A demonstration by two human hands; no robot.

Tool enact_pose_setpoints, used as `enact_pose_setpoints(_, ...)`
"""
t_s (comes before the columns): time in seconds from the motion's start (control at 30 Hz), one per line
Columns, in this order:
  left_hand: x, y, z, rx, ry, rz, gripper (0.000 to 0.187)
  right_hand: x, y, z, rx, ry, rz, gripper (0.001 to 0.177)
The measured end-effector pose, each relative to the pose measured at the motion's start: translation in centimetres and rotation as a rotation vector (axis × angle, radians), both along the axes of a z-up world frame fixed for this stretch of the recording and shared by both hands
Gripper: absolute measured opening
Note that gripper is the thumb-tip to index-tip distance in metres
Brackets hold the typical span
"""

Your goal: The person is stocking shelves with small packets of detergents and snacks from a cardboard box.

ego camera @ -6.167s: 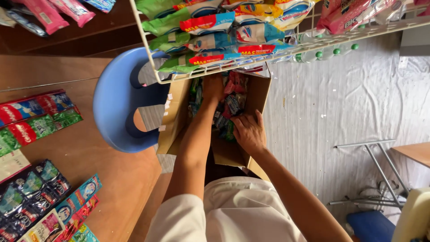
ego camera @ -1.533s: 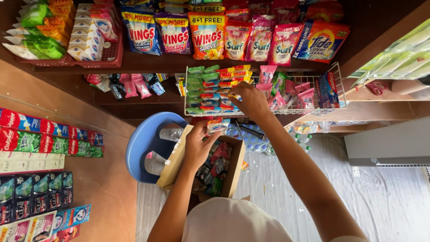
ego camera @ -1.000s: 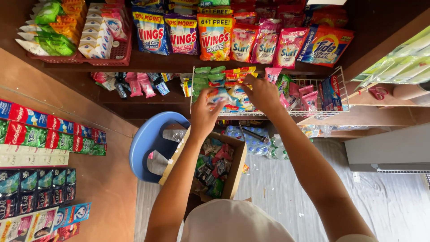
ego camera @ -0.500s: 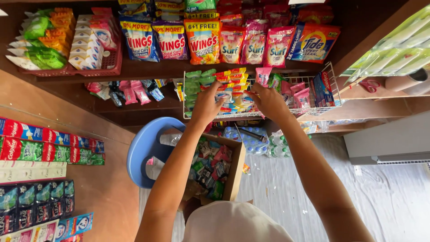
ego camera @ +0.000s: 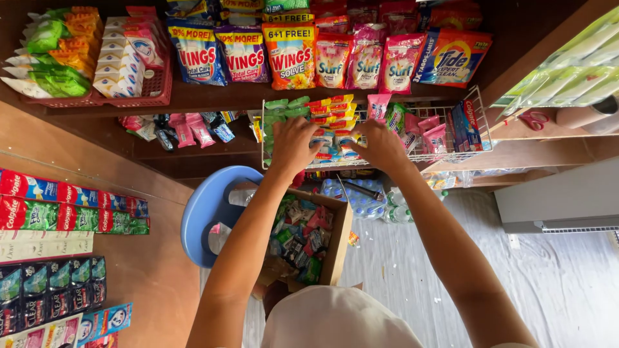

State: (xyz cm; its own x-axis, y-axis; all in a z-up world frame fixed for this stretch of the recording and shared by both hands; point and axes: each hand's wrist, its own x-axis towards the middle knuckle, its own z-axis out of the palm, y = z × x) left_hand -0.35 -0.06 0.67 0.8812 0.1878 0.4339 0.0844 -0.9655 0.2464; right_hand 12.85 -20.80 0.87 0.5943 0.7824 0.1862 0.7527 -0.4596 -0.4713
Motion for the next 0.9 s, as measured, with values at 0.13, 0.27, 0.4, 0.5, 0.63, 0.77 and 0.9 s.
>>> enact_pose_setpoints(0.13, 0.0, -0.3, 1.0, -0.093, 0.067, -0.038, 0.038, 0.5, 1.9, 0.9, 0.163, -0.016, 0.081, 0.029)
enact_pose_setpoints(0.27, 0.7, -1.2, -0.1, 0.055, 0.047, 0.004, 0.037, 0.9, 3.9, -0.9, 0.156, -0.006, 0.248, 0.034)
enact_pose_setpoints(0.4, 1.3, -1.3, -2.0, 0.15, 0.023, 0.085, 0.027, 0.6, 4.5, -2.2, 0.109, -0.109, 0.17, 0.028)
enact_pose_setpoints(0.5, 0.9, -1.2, -1.4, -0.017, 0.077, 0.087, 0.014, 0.7, 4.2, -1.7, 0.19, -0.154, 0.187, 0.023)
enact_pose_setpoints(0.63, 1.0, -0.9, -3.4, 0.07, 0.08, 0.105, 0.007, 0.8, 3.0, -1.0, 0.239, -0.176, 0.143, 0.019)
enact_pose_setpoints(0.77, 0.7, -1.1, -3.4, 0.057, -0.004, 0.085, 0.014, 0.8, 1.2, -1.3, 0.274, -0.14, 0.087, 0.016)
enact_pose_setpoints(0.9, -1.8, -1.8, -2.7, 0.048, -0.032, 0.038, 0.02, -5.3, -1.2, -0.5, 0.314, -0.053, 0.089, 0.02)
